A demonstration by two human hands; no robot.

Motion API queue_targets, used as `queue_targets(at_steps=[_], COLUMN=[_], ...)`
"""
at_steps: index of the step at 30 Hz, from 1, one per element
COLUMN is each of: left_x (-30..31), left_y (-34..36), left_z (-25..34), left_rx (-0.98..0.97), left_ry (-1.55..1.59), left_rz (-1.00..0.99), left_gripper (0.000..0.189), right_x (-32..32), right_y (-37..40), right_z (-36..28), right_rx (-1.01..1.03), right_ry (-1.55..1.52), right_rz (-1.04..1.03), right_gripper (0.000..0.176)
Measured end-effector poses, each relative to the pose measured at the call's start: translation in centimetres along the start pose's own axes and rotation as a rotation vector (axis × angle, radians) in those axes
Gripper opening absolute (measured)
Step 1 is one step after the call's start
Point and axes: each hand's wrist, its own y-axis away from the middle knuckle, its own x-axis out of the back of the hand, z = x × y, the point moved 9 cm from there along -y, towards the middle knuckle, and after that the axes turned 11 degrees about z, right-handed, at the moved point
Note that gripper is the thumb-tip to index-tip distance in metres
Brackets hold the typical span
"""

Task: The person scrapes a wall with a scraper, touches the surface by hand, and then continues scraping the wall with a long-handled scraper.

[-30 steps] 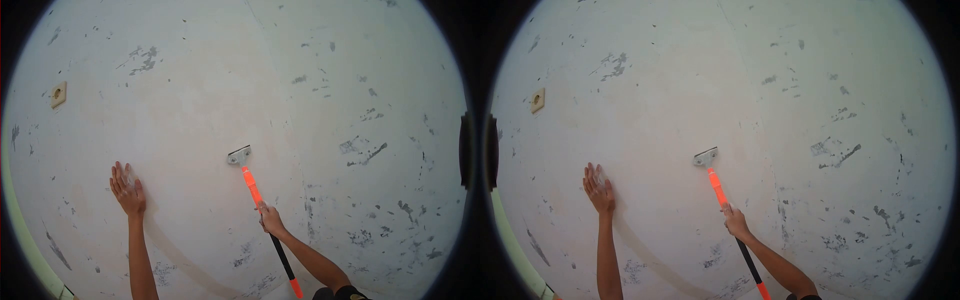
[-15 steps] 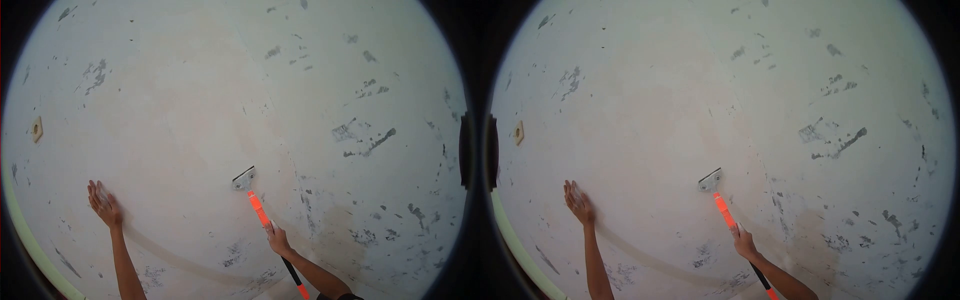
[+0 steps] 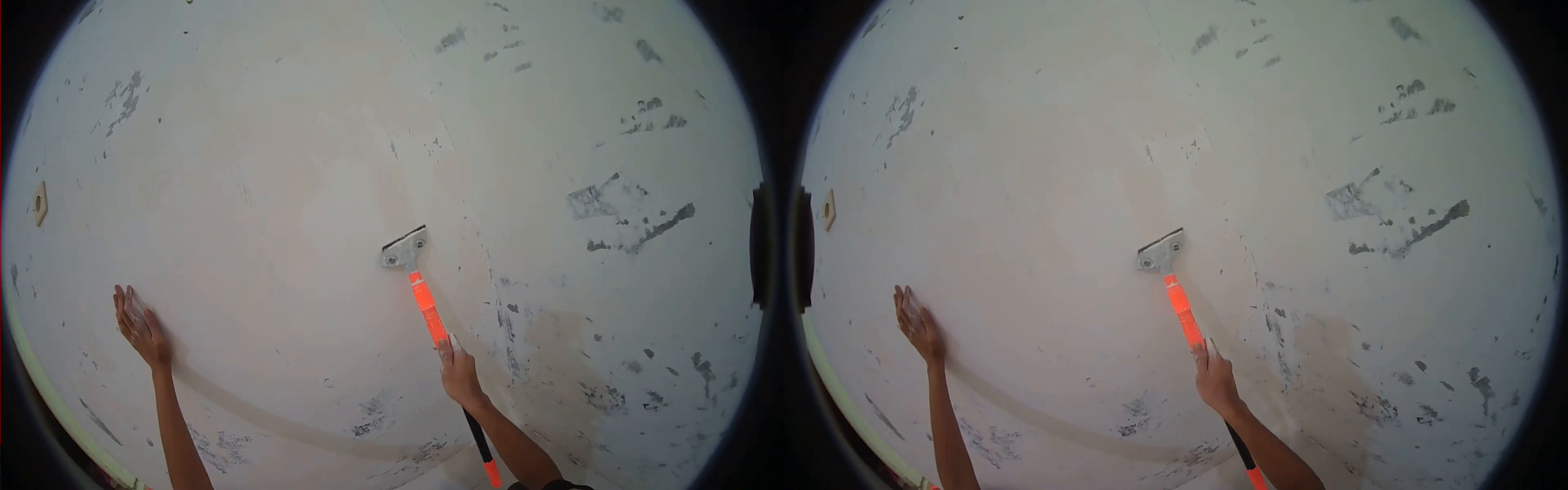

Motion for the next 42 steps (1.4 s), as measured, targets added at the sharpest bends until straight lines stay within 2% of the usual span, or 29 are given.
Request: queue_targets(at_steps=[3, 5, 8, 11, 18, 20, 25, 29, 32, 38, 39, 41, 42], left_x=[-0.2, -0.1, -0.2, 0.0, 0.0, 0.1, 0.0, 0.2, 0.1, -0.1, 0.0, 0.1, 0.1], left_y=[-0.1, 0.0, -0.1, -0.2, -0.1, -0.3, -0.1, -0.2, -0.1, 0.0, -0.1, -0.3, -0.3], left_z=[0.2, 0.3, 0.6, 0.6, 0.5, 0.3, 0.4, 0.2, 0.2, -0.2, -0.1, 0.0, 0.0], left_rx=[-0.009, -0.002, -0.024, -0.021, -0.002, 0.018, 0.007, 0.027, 0.014, 0.035, 0.034, 0.031, 0.041], left_ry=[0.015, 0.028, 0.017, 0.025, 0.021, 0.026, 0.058, 0.054, 0.073, 0.023, 0.063, 0.107, 0.092], left_rz=[-0.016, -0.007, 0.006, 0.000, -0.011, -0.010, 0.009, -0.015, 0.006, -0.010, 0.004, 0.021, 0.013], left_gripper=[0.050, 0.050, 0.050, 0.049, 0.049, 0.049, 0.048, 0.049, 0.050, 0.050, 0.051, 0.052, 0.052], right_x=[-0.3, -0.2, 0.6, 0.7, 0.0, 0.2, -0.7, -0.1, -0.7, -0.7, -0.3, -0.8, -1.0], right_y=[1.9, 1.3, -1.0, 0.5, -0.7, 0.5, -2.1, -0.1, -2.6, -1.4, -2.3, -4.4, -4.2], right_z=[2.4, 2.5, -1.5, 0.5, -1.7, -1.3, -2.3, -2.4, -3.5, -3.1, -4.7, -6.6, -6.0], right_rx=[-0.058, 0.031, -0.011, 0.062, -0.020, 0.042, 0.095, 0.081, 0.041, 0.078, 0.084, -0.055, -0.050], right_ry=[0.022, 0.037, 0.059, 0.031, 0.106, 0.056, 0.038, 0.041, 0.037, 0.037, 0.042, 0.084, 0.086], right_rz=[0.018, 0.051, -0.006, 0.051, -0.047, 0.059, 0.082, 0.089, 0.035, 0.081, 0.087, -0.018, -0.014], right_gripper=[0.047, 0.045, 0.044, 0.043, 0.043, 0.044, 0.043, 0.044, 0.046, 0.048, 0.048, 0.050, 0.050])
